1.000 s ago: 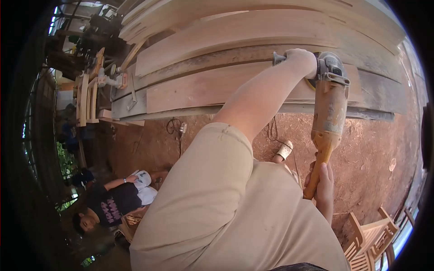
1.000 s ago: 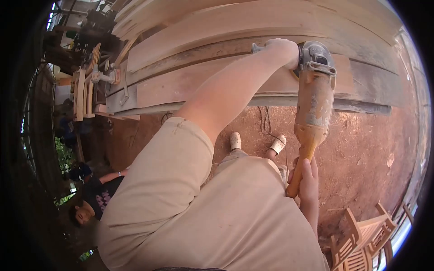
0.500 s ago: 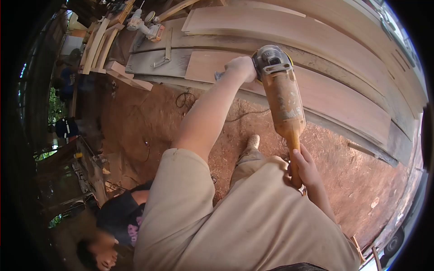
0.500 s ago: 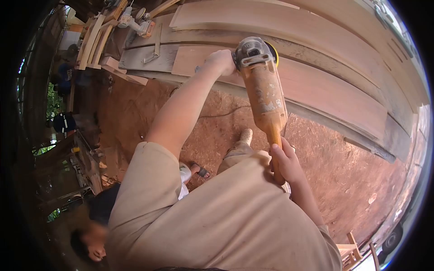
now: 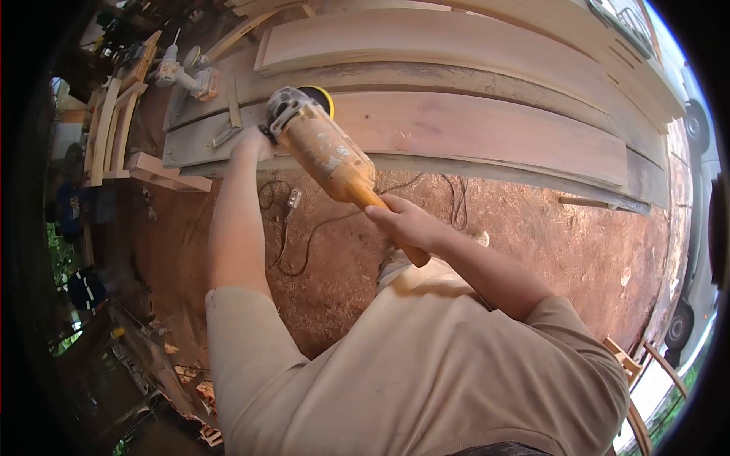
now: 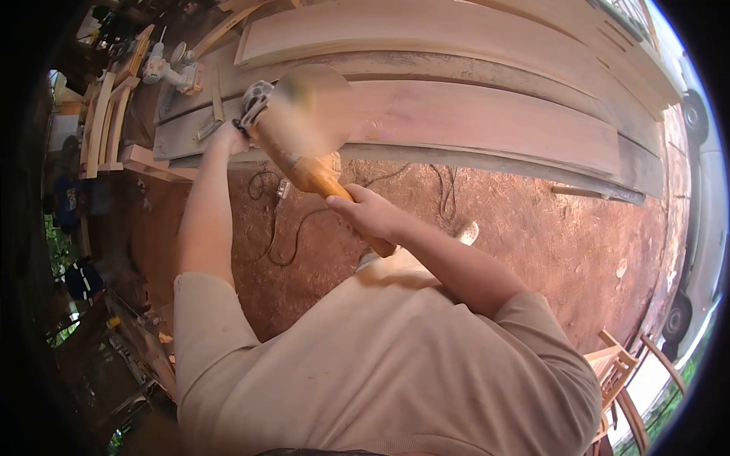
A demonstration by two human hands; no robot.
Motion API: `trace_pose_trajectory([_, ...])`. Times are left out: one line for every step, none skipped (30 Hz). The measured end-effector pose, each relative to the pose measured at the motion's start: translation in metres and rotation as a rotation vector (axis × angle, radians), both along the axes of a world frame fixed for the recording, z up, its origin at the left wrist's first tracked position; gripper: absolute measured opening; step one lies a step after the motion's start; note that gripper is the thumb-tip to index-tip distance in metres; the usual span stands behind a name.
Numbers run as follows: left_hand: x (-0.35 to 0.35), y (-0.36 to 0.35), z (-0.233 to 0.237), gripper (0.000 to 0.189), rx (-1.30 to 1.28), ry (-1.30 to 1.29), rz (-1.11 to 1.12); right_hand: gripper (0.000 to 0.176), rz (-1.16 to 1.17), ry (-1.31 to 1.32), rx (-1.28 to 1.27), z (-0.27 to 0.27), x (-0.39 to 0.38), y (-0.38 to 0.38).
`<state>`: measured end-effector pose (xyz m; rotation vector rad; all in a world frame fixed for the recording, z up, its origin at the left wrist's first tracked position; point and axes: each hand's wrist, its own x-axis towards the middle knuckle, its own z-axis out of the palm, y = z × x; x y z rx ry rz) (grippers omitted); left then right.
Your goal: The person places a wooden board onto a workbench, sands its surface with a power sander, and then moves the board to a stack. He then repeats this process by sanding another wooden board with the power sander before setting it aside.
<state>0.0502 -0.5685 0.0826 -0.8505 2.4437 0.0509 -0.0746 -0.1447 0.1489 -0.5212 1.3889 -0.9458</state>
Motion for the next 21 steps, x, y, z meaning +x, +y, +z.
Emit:
trace_pose_trajectory([0.012, -0.013, -0.010, 0.033, 0.006, 0.026, -0.070, 0.055, -0.020, 0.000, 0.003, 0.001, -0.002, -0.002])
trace_pose_trajectory([0.029, -0.034, -0.037, 0.033, 0.011, 0.023, -0.093, 0.056, 0.017, -0.005, 0.015, 0.001, -0.004, -0.003])
trace_pose_trajectory([0.046, -0.055, -0.076, 0.034, 0.319, 0.333, 0.062, 0.057, 0.052, -0.013, 0.030, 0.001, -0.007, 0.000])
trace_pose_trajectory([0.034, -0.036, -0.068, 0.035, 0.637, 0.632, 0.225, 0.057, 0.026, -0.018, 0.041, 0.003, -0.013, 0.005])
trace_pose_trajectory([0.028, -0.018, -0.057, 0.035, 0.454, 0.466, 0.144, 0.058, 0.085, 0.062, 0.061, 0.007, -0.020, 0.013])
trace_pose_trajectory([0.008, 0.029, -0.009, 0.035, 0.266, 0.281, 0.044, 0.058, 0.151, 0.143, 0.082, 0.012, -0.027, 0.022])
trace_pose_trajectory([-0.015, 0.080, 0.044, 0.035, 0.100, 0.103, -0.056, 0.058, 0.142, 0.136, 0.097, 0.016, -0.032, 0.033])
trace_pose_trajectory([-0.024, 0.091, 0.038, 0.035, 0.115, 0.097, -0.058, 0.058, 0.119, 0.161, 0.133, 0.021, -0.037, 0.048])
trace_pose_trajectory([-0.031, 0.097, 0.031, 0.029, 0.125, 0.083, -0.020, 0.058, 0.101, 0.187, 0.164, 0.025, -0.043, 0.062])
trace_pose_trajectory([-0.039, 0.107, 0.025, 0.026, 0.132, 0.069, 0.019, 0.058, 0.105, 0.182, 0.172, 0.028, -0.047, 0.078])
trace_pose_trajectory([-0.062, 0.150, 0.066, 0.027, 0.143, 0.134, 0.128, 0.056, 0.052, 0.159, 0.195, 0.032, -0.052, 0.096])
trace_pose_trajectory([-0.072, 0.155, 0.047, 0.031, 0.160, 0.144, 0.136, 0.054, -0.001, 0.137, 0.215, 0.034, -0.057, 0.114])
trace_pose_trajectory([-0.088, 0.173, 0.052, 0.033, 0.173, 0.154, 0.166, 0.054, 0.001, 0.135, 0.220, 0.035, -0.061, 0.131])
trace_pose_trajectory([-0.107, 0.195, 0.059, 0.035, 0.187, 0.163, 0.198, 0.053, -0.073, 0.139, 0.222, 0.036, -0.064, 0.148])
trace_pose_trajectory([-0.123, 0.213, 0.060, 0.036, 0.212, 0.199, 0.195, 0.051, -0.145, 0.143, 0.224, 0.037, -0.068, 0.166])
trace_pose_trajectory([-0.140, 0.231, 0.062, 0.036, 0.235, 0.234, 0.191, 0.051, -0.143, 0.139, 0.227, 0.039, -0.071, 0.183])
trace_pose_trajectory([-0.157, 0.252, 0.079, 0.034, 0.263, 0.219, 0.188, 0.049, -0.198, 0.149, 0.260, 0.043, -0.076, 0.200])
trace_pose_trajectory([-0.174, 0.273, 0.093, 0.033, 0.289, 0.206, 0.185, 0.047, -0.253, 0.159, 0.290, 0.046, -0.080, 0.216])
trace_pose_trajectory([-0.189, 0.287, 0.086, 0.031, 0.305, 0.221, 0.160, 0.047, -0.250, 0.155, 0.288, 0.045, -0.084, 0.233])
trace_pose_trajectory([-0.204, 0.301, 0.079, 0.030, 0.318, 0.237, 0.135, 0.044, -0.311, 0.163, 0.276, 0.041, -0.088, 0.252])
trace_pose_trajectory([-0.217, 0.317, 0.082, 0.029, 0.340, 0.234, 0.121, 0.042, -0.373, 0.171, 0.265, 0.039, -0.091, 0.268])
